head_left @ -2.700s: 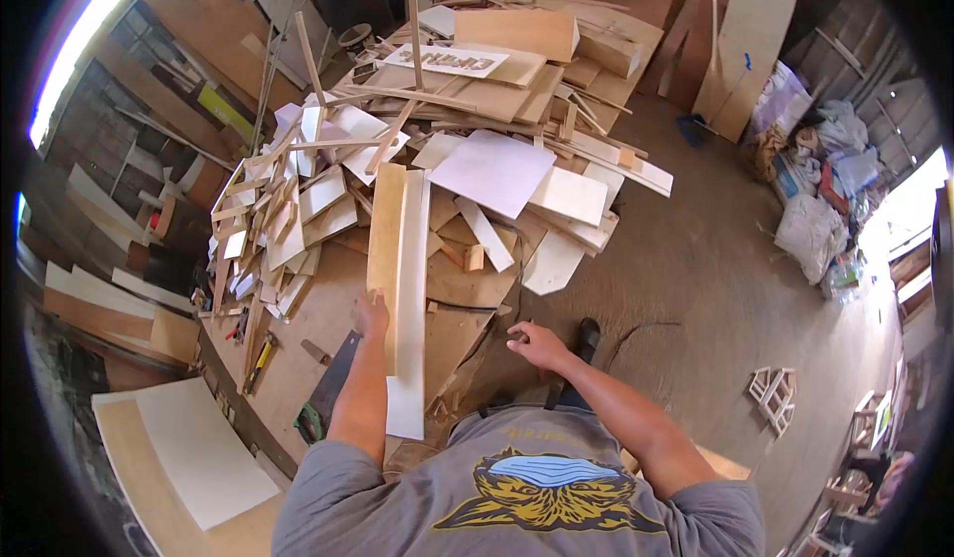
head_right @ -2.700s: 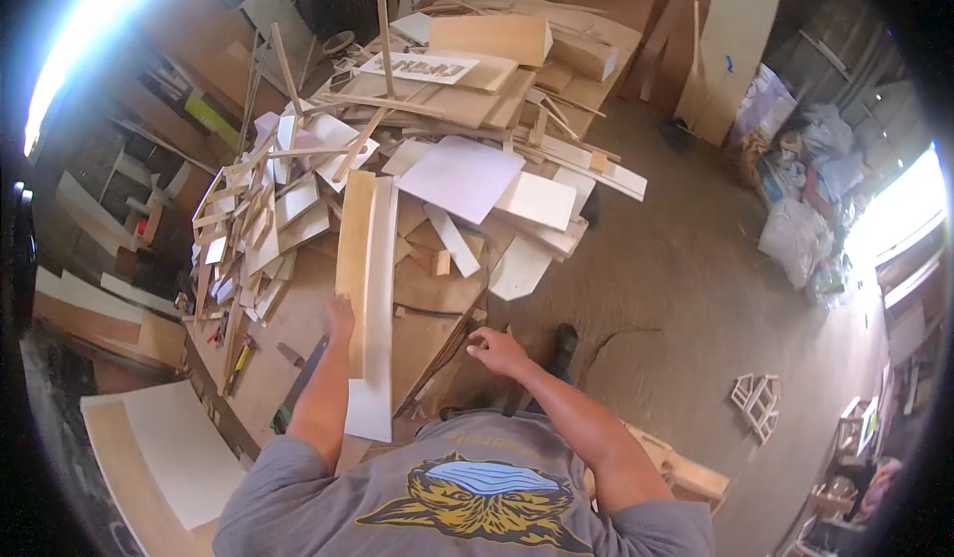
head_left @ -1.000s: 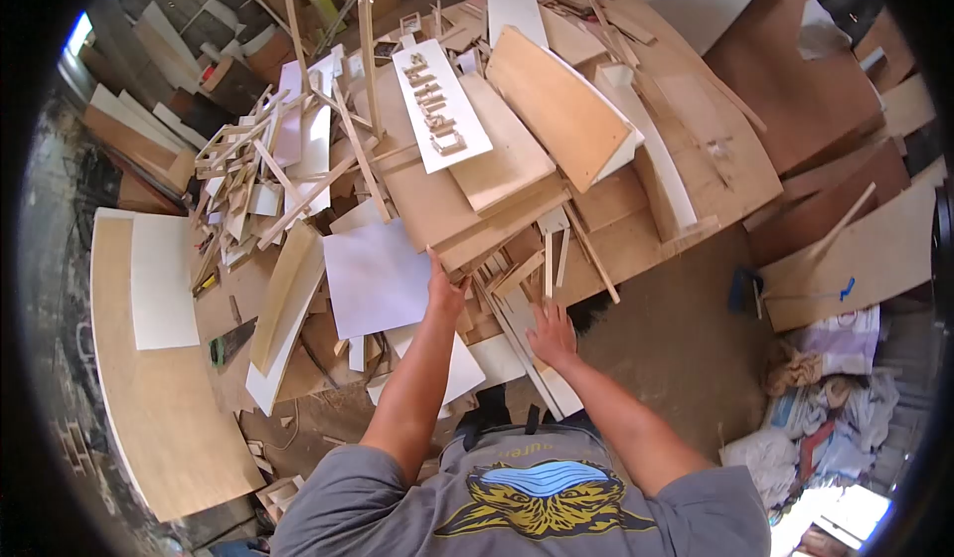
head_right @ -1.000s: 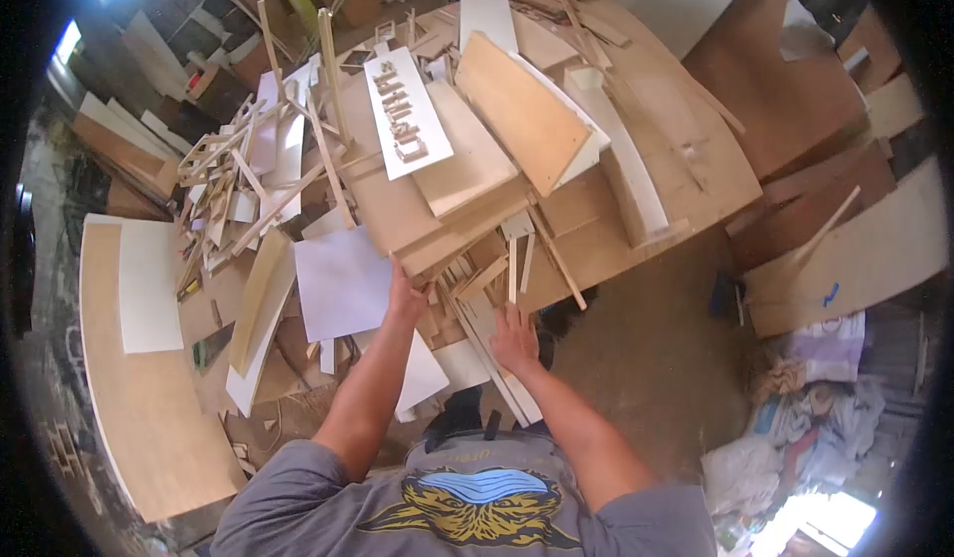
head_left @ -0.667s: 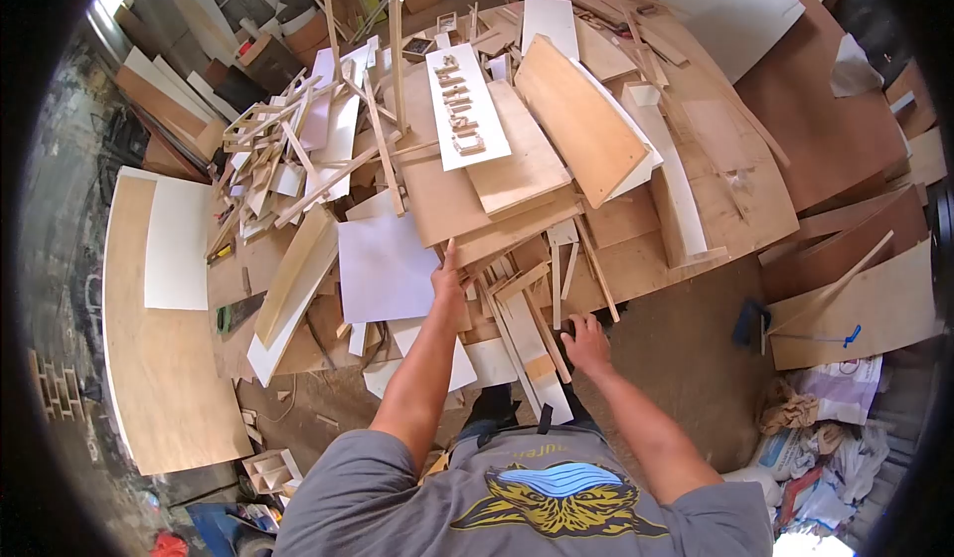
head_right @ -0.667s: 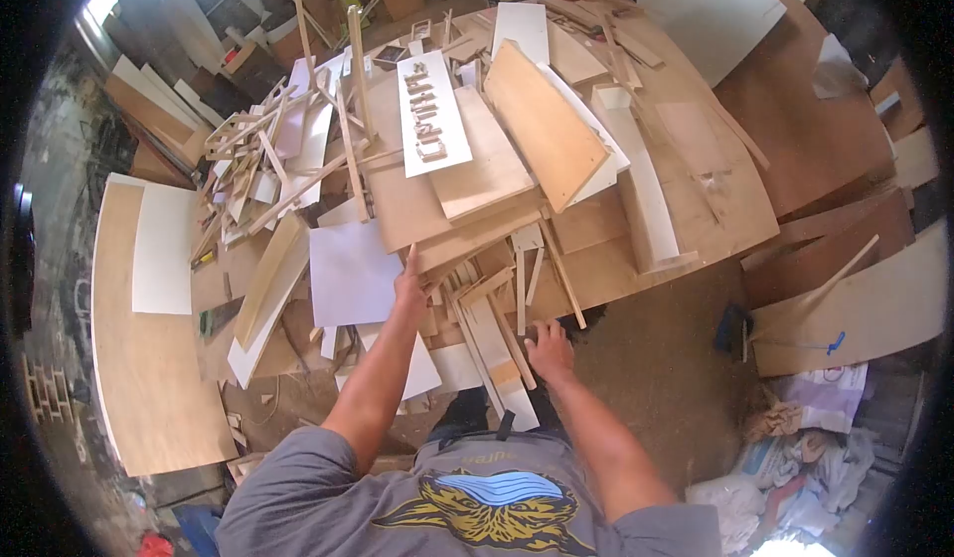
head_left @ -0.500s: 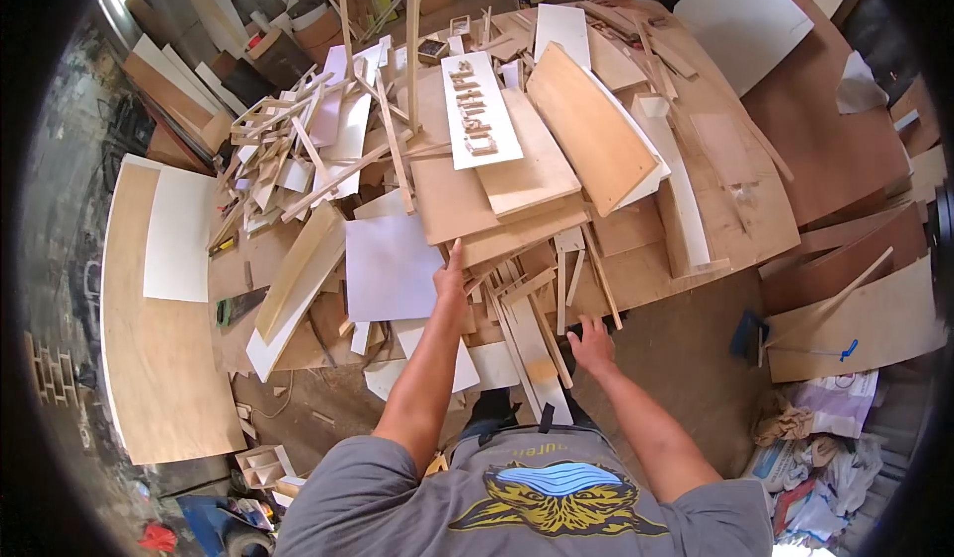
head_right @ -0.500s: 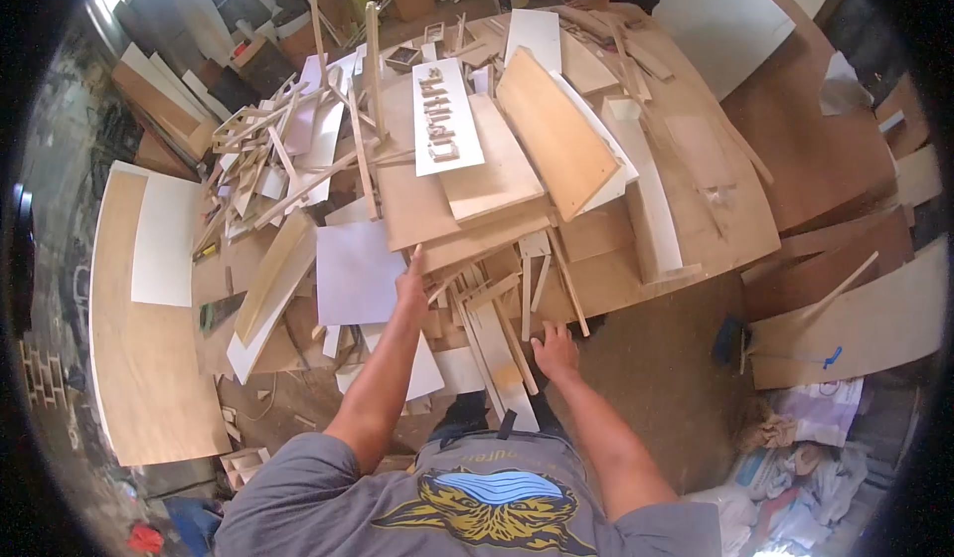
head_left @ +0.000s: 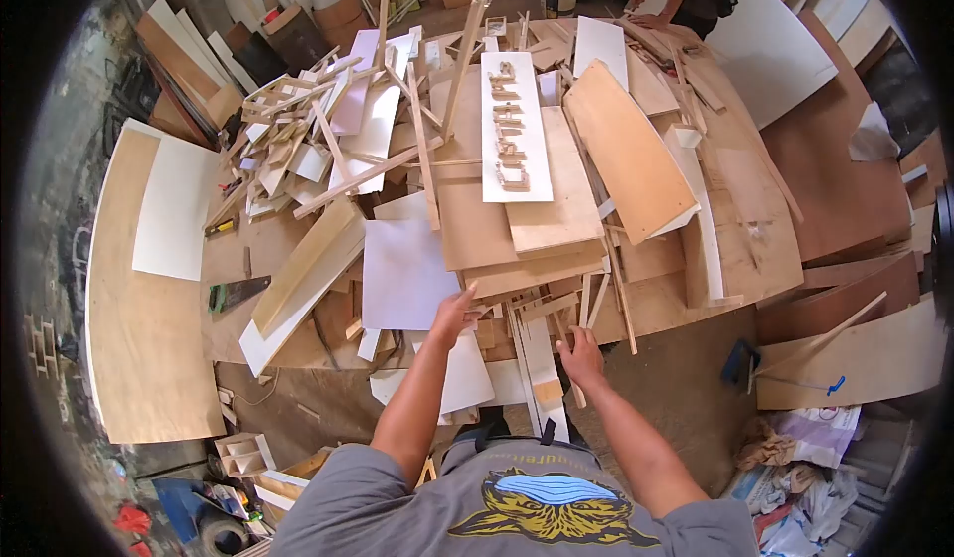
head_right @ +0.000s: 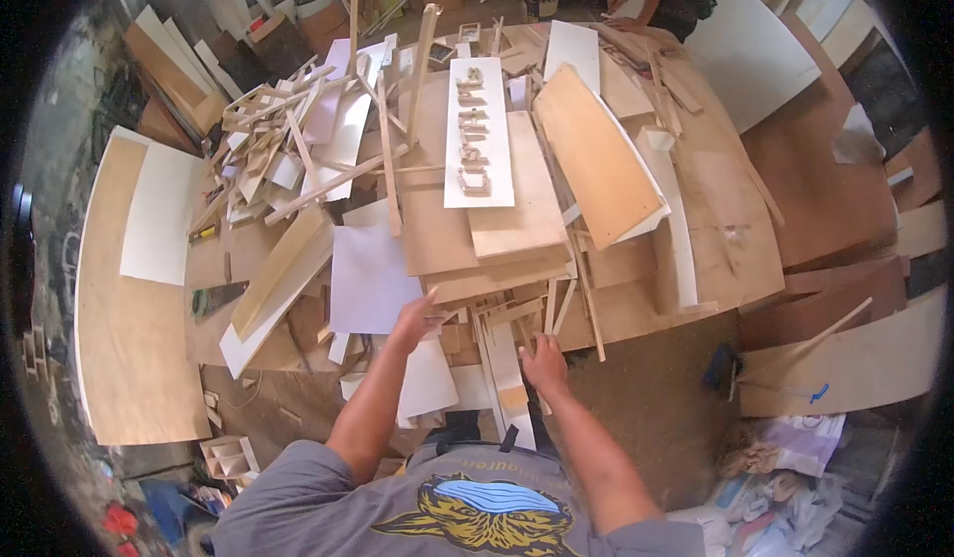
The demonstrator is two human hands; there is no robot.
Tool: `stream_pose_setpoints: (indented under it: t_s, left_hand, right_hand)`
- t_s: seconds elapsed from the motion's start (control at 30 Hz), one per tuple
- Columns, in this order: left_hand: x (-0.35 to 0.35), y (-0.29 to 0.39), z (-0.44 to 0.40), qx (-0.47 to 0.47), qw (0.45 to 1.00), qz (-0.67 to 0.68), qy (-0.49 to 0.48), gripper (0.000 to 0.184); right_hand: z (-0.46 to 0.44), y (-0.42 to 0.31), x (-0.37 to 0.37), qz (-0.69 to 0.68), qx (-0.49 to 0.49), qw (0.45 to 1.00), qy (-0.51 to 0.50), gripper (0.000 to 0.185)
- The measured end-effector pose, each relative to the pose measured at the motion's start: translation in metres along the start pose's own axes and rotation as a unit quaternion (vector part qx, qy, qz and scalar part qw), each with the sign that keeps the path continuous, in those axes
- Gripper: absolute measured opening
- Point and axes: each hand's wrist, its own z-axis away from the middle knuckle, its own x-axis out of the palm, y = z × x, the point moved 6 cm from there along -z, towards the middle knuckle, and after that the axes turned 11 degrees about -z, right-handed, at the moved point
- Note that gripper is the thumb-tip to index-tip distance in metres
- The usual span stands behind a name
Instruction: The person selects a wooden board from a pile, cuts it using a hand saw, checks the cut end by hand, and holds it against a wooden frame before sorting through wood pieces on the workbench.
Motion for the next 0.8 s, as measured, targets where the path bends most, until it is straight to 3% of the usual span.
stream_pose_setpoints:
  t_s: [0.13, 0.23, 0.27, 0.33, 0.43, 0.63, 0.8]
  left_hand:
    - [-0.066, 0.031, 0.005, 0.015, 0.996, -0.082, 0.029, 0.060]
    - [-0.128, 0.073, -0.030, 0.105, 0.983, 0.066, 0.138, 0.054]
    - [-0.140, 0.093, -0.045, 0.121, 0.977, 0.096, 0.145, 0.065]
    - [-0.151, 0.134, -0.081, 0.119, 0.971, 0.168, 0.120, 0.080]
    - [-0.154, 0.172, -0.137, 0.134, 0.943, 0.299, 0.059, 0.089]
    - [-0.163, 0.197, -0.193, 0.156, 0.909, 0.379, 0.077, 0.070]
    - [-0.196, 0.210, -0.177, 0.162, 0.898, 0.357, 0.198, 0.058]
  right_hand:
    - [0.001, -0.010, 0.014, 0.000, 0.018, 1.000, -0.003, 0.053]
    - [0.002, -0.014, 0.026, 0.027, 0.016, 0.999, 0.004, 0.055]
    - [0.001, -0.016, 0.029, 0.039, 0.013, 0.999, 0.005, 0.056]
    - [0.002, -0.024, 0.036, 0.045, 0.022, 0.999, 0.013, 0.059]
    - [0.001, -0.027, 0.047, 0.067, 0.023, 0.997, 0.030, 0.061]
    - [0.007, -0.020, 0.051, 0.088, 0.020, 0.995, 0.048, 0.061]
    - [0.011, -0.015, 0.052, 0.090, 0.050, 0.994, 0.028, 0.057]
